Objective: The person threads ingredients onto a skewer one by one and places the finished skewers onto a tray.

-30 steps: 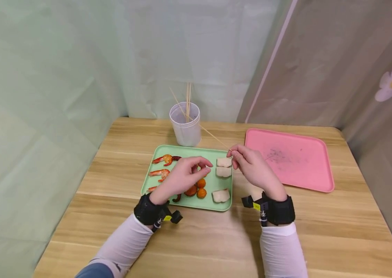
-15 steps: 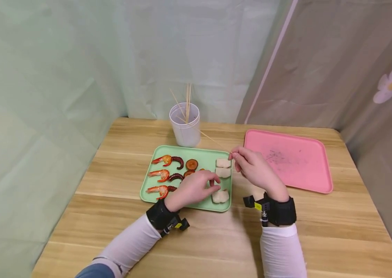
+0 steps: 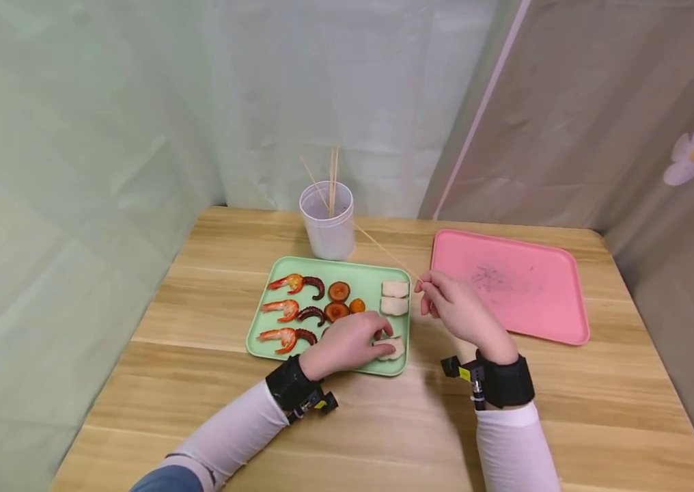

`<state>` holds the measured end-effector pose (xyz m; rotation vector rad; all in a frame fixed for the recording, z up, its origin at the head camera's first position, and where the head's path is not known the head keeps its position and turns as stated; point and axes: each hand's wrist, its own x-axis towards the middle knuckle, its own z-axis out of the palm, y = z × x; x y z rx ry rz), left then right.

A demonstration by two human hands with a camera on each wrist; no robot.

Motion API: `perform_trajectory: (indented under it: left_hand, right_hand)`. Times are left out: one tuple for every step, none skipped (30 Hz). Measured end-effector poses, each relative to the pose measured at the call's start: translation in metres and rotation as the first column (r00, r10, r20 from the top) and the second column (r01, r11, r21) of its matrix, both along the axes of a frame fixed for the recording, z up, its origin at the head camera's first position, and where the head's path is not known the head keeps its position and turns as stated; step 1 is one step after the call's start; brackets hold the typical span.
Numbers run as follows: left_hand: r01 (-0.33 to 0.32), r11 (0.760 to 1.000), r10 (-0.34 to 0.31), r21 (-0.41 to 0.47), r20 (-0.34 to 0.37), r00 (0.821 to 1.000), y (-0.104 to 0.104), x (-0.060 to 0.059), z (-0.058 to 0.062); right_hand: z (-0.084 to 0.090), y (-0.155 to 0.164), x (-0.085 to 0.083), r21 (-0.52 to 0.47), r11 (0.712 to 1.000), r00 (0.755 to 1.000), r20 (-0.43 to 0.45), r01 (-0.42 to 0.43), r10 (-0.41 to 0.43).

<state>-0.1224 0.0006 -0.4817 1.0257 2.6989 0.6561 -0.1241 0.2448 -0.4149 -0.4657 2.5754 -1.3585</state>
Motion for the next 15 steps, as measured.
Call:
perform_trajectory:
  left_hand:
    - [0.0, 1.0, 0.0, -0.005, 0.001, 1.0, -0.0002, 0.0001, -0.0016]
    - [0.002, 1.0, -0.002, -0.009, 0.001, 1.0, -0.0004, 0.0005, -0.0028]
    - [0.006, 1.0, -0.006, -0.015, -0.003, 1.0, -0.0008, 0.0011, -0.0038]
    - [0.008, 1.0, -0.009, -0.019, -0.007, 1.0, -0.001, 0.0017, -0.0045]
    - [0.011, 1.0, -0.011, -0.024, -0.015, 1.0, -0.0014, 0.0021, -0.0048]
    - [0.012, 1.0, -0.013, -0.028, -0.022, 1.0, -0.0016, 0.0022, -0.0052]
    - [0.015, 0.999, -0.016, -0.033, -0.029, 0.999, -0.0018, 0.0024, -0.005]
    - [0.017, 0.999, -0.019, -0.04, -0.039, 0.999, -0.0019, 0.0025, -0.0048]
    - [0.019, 0.999, -0.022, -0.046, -0.049, 0.999, -0.0018, 0.0023, -0.0049]
    - [0.021, 0.999, -0.024, -0.05, -0.057, 0.998, -0.0016, 0.0019, -0.0047]
    - [0.024, 0.998, -0.027, -0.056, -0.064, 0.998, -0.0014, 0.0015, -0.0043]
    - [0.028, 0.998, -0.032, -0.06, -0.07, 0.997, -0.0011, 0.0011, -0.004]
    - [0.031, 0.997, -0.036, -0.064, -0.074, 0.997, -0.0006, 0.0008, -0.0037]
    - [0.034, 0.997, -0.04, -0.07, -0.075, 0.996, -0.0001, 0.0008, -0.0033]
    - [0.038, 0.997, -0.043, -0.073, -0.073, 0.996, 0.0006, 0.0008, -0.0031]
  right_hand:
    - [-0.0031, 0.0006, 0.0005, 0.002, 1.0, 1.0, 0.014, -0.001, 0.001]
    - [-0.0055, 0.0012, 0.0009, 0.007, 1.0, 1.0, 0.027, 0.0, -0.001]
    - [-0.0073, 0.0013, 0.0013, 0.016, 1.0, 0.999, 0.036, 0.003, -0.003]
    - [-0.0088, 0.0013, 0.0014, 0.02, 1.0, 0.999, 0.044, 0.001, -0.002]
    - [-0.0097, 0.0012, 0.0012, 0.022, 1.0, 0.999, 0.046, 0.0, -0.001]
    - [-0.0102, 0.0009, 0.0007, 0.028, 1.0, 0.999, 0.043, 0.0, -0.001]
    - [-0.0104, 0.0, -0.0001, 0.03, 1.0, 0.999, 0.041, -0.004, 0.003]
    - [-0.0102, -0.0007, -0.0008, 0.031, 0.999, 0.999, 0.038, -0.008, 0.007]
    - [-0.0103, -0.0013, -0.0018, 0.03, 0.999, 0.999, 0.037, -0.013, 0.012]
    - [-0.0103, -0.0016, -0.0028, 0.029, 0.999, 0.999, 0.038, -0.017, 0.016]
    - [-0.0103, -0.0022, -0.0036, 0.024, 1.0, 0.999, 0.04, -0.019, 0.018]
    - [-0.0105, -0.0025, -0.0041, 0.02, 1.0, 0.999, 0.043, -0.021, 0.02]
    - [-0.0106, -0.0026, -0.0045, 0.018, 1.0, 0.999, 0.045, -0.022, 0.021]
    - [-0.011, -0.0024, -0.0045, 0.019, 1.0, 0.999, 0.046, -0.02, 0.019]
    - [-0.0115, -0.002, -0.0044, 0.018, 1.0, 0.999, 0.049, -0.016, 0.015]
